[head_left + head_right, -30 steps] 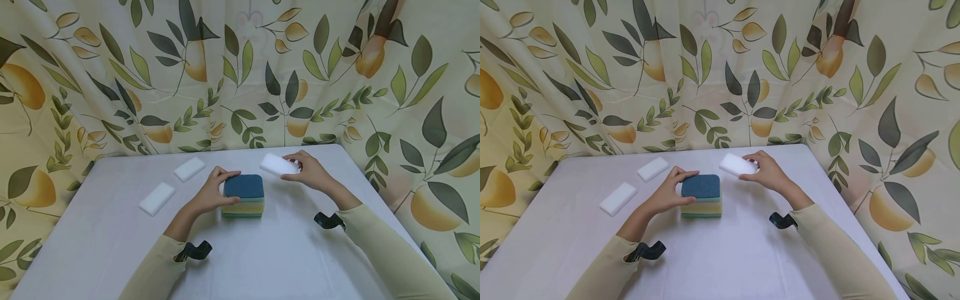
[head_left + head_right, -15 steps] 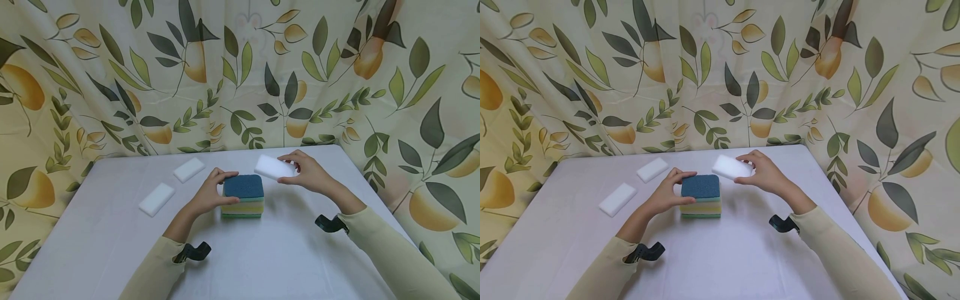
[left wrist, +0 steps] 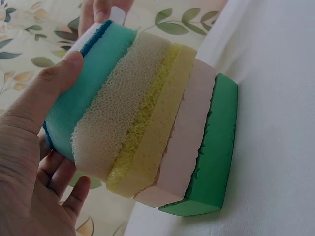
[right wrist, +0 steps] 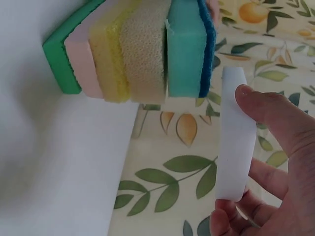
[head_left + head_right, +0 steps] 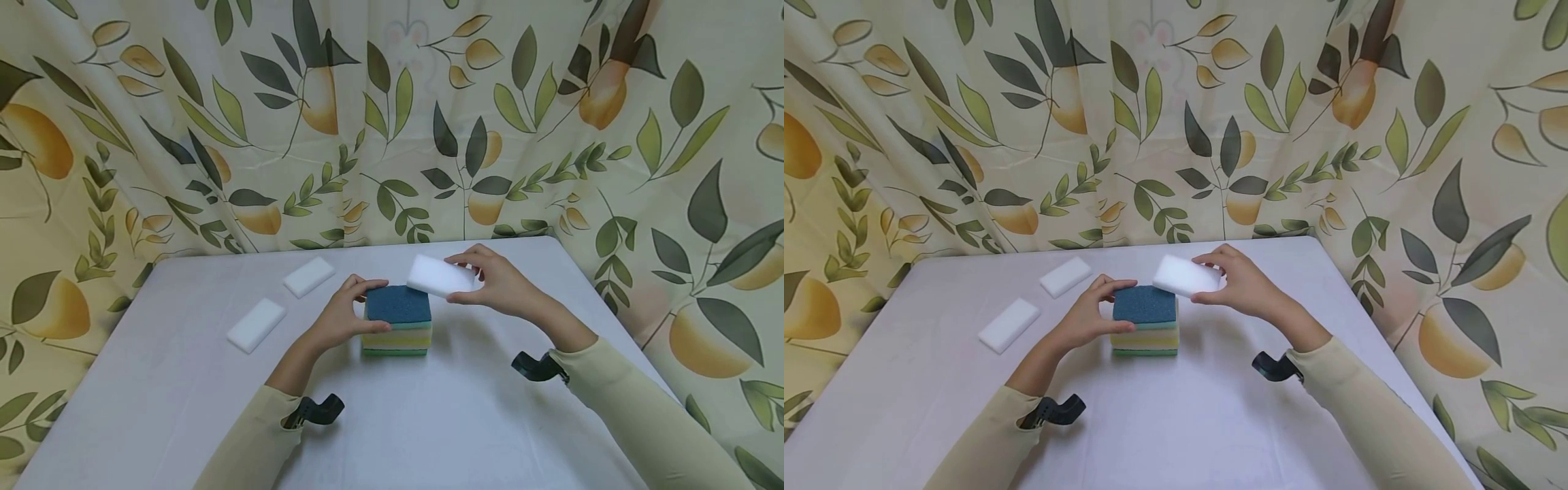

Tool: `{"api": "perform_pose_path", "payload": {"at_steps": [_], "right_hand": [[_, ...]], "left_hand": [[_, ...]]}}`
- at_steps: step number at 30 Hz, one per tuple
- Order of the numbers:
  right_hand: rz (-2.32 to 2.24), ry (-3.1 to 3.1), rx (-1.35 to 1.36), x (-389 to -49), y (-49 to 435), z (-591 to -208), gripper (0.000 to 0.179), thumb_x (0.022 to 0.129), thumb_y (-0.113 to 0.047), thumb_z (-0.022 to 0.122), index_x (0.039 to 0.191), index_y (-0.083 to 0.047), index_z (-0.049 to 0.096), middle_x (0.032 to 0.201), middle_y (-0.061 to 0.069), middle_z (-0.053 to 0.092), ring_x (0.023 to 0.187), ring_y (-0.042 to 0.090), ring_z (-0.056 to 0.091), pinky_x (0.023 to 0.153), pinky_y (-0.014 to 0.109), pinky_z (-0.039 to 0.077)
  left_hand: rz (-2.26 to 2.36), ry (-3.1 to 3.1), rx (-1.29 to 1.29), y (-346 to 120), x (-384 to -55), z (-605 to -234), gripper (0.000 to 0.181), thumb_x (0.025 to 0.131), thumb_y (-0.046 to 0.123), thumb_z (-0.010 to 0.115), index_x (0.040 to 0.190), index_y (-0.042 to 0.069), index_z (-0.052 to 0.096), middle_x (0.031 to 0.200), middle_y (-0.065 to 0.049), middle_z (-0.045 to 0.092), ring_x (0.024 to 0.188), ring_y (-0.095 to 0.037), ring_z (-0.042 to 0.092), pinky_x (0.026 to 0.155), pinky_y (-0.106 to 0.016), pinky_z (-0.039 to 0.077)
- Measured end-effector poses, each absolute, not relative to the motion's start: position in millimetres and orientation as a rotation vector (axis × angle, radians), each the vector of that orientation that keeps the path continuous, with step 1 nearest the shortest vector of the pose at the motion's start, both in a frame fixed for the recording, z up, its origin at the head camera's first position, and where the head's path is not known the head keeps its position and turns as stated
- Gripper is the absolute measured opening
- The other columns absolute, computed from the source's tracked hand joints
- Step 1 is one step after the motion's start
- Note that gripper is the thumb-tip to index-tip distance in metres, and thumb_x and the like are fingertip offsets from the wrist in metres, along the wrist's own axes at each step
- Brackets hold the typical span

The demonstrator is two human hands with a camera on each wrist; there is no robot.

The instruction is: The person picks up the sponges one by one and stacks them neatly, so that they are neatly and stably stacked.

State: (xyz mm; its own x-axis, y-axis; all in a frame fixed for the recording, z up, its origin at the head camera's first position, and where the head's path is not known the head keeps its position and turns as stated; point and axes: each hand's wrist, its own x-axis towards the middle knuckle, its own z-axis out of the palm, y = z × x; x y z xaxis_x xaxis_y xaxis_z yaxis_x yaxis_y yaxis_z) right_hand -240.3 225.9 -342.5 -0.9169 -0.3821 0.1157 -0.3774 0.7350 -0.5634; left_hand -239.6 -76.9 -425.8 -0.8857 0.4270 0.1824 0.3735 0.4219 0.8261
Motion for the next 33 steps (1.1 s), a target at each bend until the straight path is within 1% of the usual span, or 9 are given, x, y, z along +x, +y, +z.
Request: {"api": "perform_pose_path", "payload": {"at_steps": [4,7,13,20,25,29,33], "right_hand": [[-0.965,2.903,-0.671,-238.3,220.9,-339.8,0.067,0.073,-0.029,0.088,0.132,-0.011,0.062,0.123,0.008,0.054,0.098,0.024,0.049,0.080,0.039,0.045],[-0.981,2.886,-0.698,-237.1,216.9,-338.3,0.067,0.073,-0.028,0.088,0.132,-0.011,0.062,0.123,0.007,0.055,0.102,0.024,0.050,0.083,0.040,0.046],[-0.956,2.870,-0.752,-236.0,209.1,-336.7,0.067,0.073,-0.029,0.088,0.132,-0.013,0.062,0.121,0.006,0.055,0.103,0.022,0.051,0.085,0.040,0.046],[-0.942,2.836,-0.787,-234.9,201.3,-335.4,0.066,0.073,-0.028,0.088,0.133,-0.014,0.062,0.121,0.005,0.056,0.107,0.023,0.053,0.087,0.046,0.048],[-0.932,2.812,-0.812,-234.3,196.3,-334.1,0.064,0.074,-0.030,0.087,0.131,-0.015,0.063,0.120,0.003,0.057,0.110,0.022,0.053,0.087,0.046,0.048],[-0.945,2.793,-0.830,-234.4,192.8,-334.3,0.064,0.074,-0.030,0.087,0.131,-0.014,0.063,0.120,0.004,0.057,0.110,0.023,0.053,0.087,0.050,0.048],[-0.927,2.799,-0.850,-235.4,189.9,-336.7,0.064,0.074,-0.032,0.087,0.131,-0.014,0.064,0.121,0.004,0.058,0.110,0.023,0.054,0.086,0.048,0.048]], "left_hand": [[1.488,2.602,0.723,-77.1,-239.4,-424.9,0.076,0.070,0.035,0.089,0.138,0.024,0.057,0.106,-0.003,0.046,0.114,-0.025,0.050,0.103,-0.052,0.041],[1.490,2.598,0.727,-77.5,-239.5,-425.1,0.077,0.071,0.035,0.089,0.139,0.022,0.056,0.106,-0.003,0.046,0.114,-0.025,0.050,0.103,-0.052,0.041],[1.492,2.604,0.723,-77.8,-238.6,-423.5,0.078,0.069,0.033,0.090,0.138,0.023,0.057,0.105,-0.004,0.046,0.113,-0.025,0.050,0.103,-0.052,0.041],[1.476,2.632,0.714,-77.2,-238.8,-422.6,0.080,0.068,0.035,0.091,0.139,0.021,0.057,0.106,-0.004,0.048,0.112,-0.025,0.052,0.101,-0.052,0.043],[1.474,2.643,0.691,-76.6,-239.0,-422.9,0.082,0.068,0.036,0.091,0.140,0.019,0.056,0.108,-0.004,0.050,0.113,-0.025,0.053,0.101,-0.052,0.043],[1.476,2.647,0.685,-76.7,-238.4,-423.0,0.084,0.068,0.037,0.091,0.141,0.017,0.055,0.111,-0.003,0.051,0.115,-0.026,0.052,0.102,-0.052,0.043],[1.485,2.645,0.679,-76.6,-238.6,-424.2,0.085,0.068,0.037,0.091,0.141,0.013,0.054,0.114,-0.003,0.052,0.116,-0.026,0.052,0.102,-0.051,0.043]]}}
